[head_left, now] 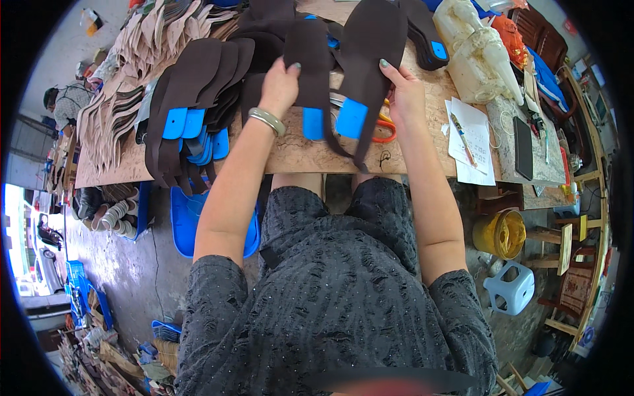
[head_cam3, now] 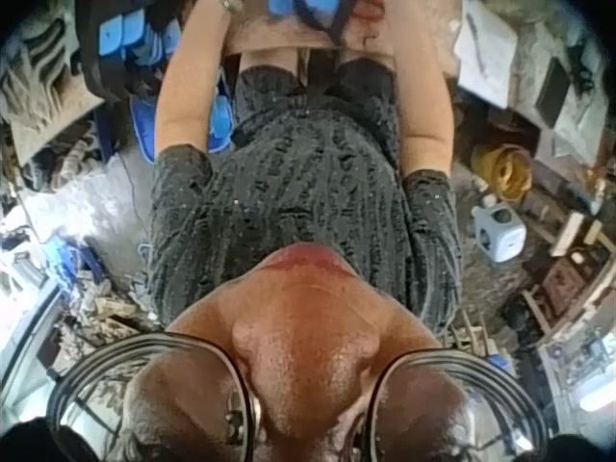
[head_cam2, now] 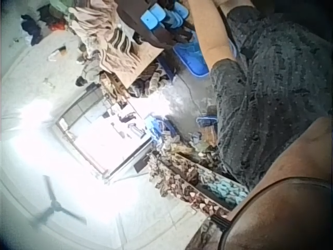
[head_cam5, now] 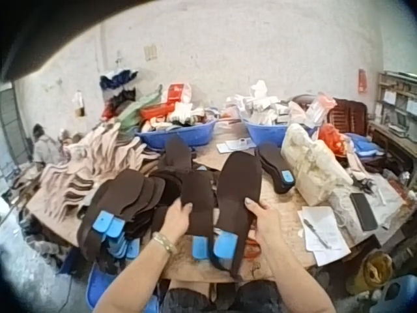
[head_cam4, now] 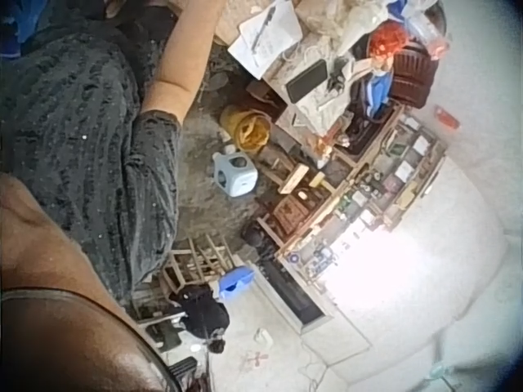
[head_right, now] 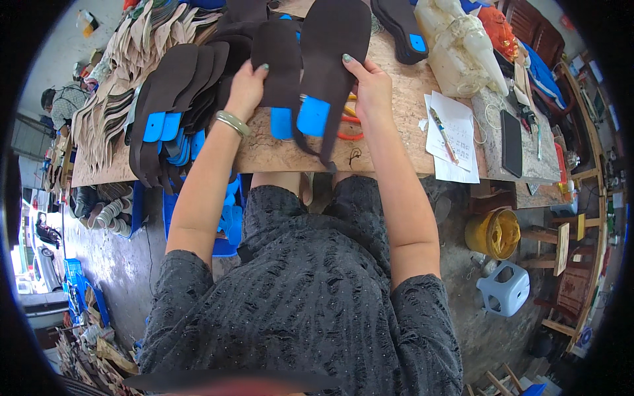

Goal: Manually assembling shoe soles with upper components and trimming excess material in a manufacturing setting.

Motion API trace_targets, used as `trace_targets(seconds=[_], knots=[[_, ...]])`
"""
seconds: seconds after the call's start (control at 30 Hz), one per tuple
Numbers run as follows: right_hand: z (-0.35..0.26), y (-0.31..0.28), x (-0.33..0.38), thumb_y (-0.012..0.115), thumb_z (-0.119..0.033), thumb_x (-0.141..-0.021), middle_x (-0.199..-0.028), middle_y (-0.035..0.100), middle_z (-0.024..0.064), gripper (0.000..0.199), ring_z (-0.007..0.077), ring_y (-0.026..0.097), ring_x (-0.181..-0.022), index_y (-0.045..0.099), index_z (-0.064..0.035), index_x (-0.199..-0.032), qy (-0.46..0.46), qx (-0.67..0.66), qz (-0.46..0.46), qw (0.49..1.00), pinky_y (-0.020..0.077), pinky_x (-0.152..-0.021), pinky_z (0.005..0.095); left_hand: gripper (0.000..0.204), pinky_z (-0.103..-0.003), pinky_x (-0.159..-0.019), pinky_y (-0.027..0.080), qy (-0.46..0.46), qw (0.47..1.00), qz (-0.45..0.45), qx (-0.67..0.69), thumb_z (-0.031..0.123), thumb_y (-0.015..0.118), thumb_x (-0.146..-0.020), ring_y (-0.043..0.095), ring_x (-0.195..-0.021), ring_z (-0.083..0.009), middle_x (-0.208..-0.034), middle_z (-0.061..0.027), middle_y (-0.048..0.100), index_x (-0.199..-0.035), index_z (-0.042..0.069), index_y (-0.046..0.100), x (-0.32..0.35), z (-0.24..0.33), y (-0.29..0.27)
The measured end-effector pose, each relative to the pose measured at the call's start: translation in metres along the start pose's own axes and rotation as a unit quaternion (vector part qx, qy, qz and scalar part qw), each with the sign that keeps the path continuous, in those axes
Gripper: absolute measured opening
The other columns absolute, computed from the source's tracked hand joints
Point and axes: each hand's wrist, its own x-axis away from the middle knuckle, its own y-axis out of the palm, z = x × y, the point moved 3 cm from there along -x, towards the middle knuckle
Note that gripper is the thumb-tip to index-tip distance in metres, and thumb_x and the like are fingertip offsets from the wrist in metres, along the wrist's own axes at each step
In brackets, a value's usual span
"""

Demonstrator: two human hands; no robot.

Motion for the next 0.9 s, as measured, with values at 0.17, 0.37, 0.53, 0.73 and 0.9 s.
trace_targets(seconds=[0.17,0.37,0.53,0.73,0.9], knots=[[-0.012,0.005,0.019,0.069,-0.008,-0.082,-0.090,0.067,0.0086,0.023,0.0124,0.064,-0.076,0.063,0.0041,-0.101,0.020,0.035,-0.040,0.998,0.0536,-0.065,0.0233,0.072,-0.041,-0.085,0.046,0.106,0.991,0.080,-0.013,0.042,0.070,-0.081,0.056,-0.098,-0.0285,-0.110,-0.0181,0.055,-0.129,-0.003,0.041,0.032,0.080,-0.026],[-0.012,0.028,0.053,0.071,-0.015,-0.081,-0.086,0.066,0.0074,0.026,0.0139,0.065,-0.074,0.063,0.0028,-0.099,-0.015,0.133,-0.103,0.986,0.0536,-0.069,0.0245,0.033,-0.023,-0.072,0.050,-0.002,0.930,-0.056,0.363,0.022,0.065,-0.088,0.060,-0.083,-0.0094,-0.095,-0.0073,0.066,-0.107,-0.003,0.059,0.073,0.093,0.001],[-0.008,0.027,0.057,0.069,-0.019,-0.084,-0.085,0.067,0.0084,0.030,0.0122,0.064,-0.072,0.064,0.0044,-0.102,0.046,0.116,-0.137,0.983,0.0531,-0.067,0.0237,0.031,-0.022,-0.069,0.049,-0.076,0.894,-0.031,0.441,0.028,0.056,-0.095,0.059,-0.078,-0.0071,-0.090,-0.0039,0.066,-0.100,-0.001,0.062,0.095,0.084,-0.001],[-0.002,0.030,0.064,0.068,-0.021,-0.086,-0.084,0.067,0.0051,0.030,0.0083,0.062,-0.070,0.067,0.0031,-0.103,0.004,0.130,-0.117,0.985,0.0495,-0.060,0.0217,0.038,-0.024,-0.071,0.051,-0.211,0.836,-0.102,0.496,0.035,0.051,-0.096,0.063,-0.083,-0.0121,-0.099,-0.0050,0.065,-0.113,0.002,0.057,0.133,0.070,0.001],[0.000,0.032,0.070,0.071,-0.024,-0.083,-0.080,0.066,0.0007,0.028,0.0061,0.058,-0.067,0.069,-0.0017,-0.100,-0.013,0.198,-0.125,0.972,0.0459,-0.060,0.0196,0.026,-0.024,-0.075,0.050,-0.205,0.841,-0.124,0.485,0.021,0.063,-0.090,0.063,-0.086,-0.0106,-0.098,-0.0072,0.067,-0.105,-0.001,0.062,0.162,0.079,0.001]])
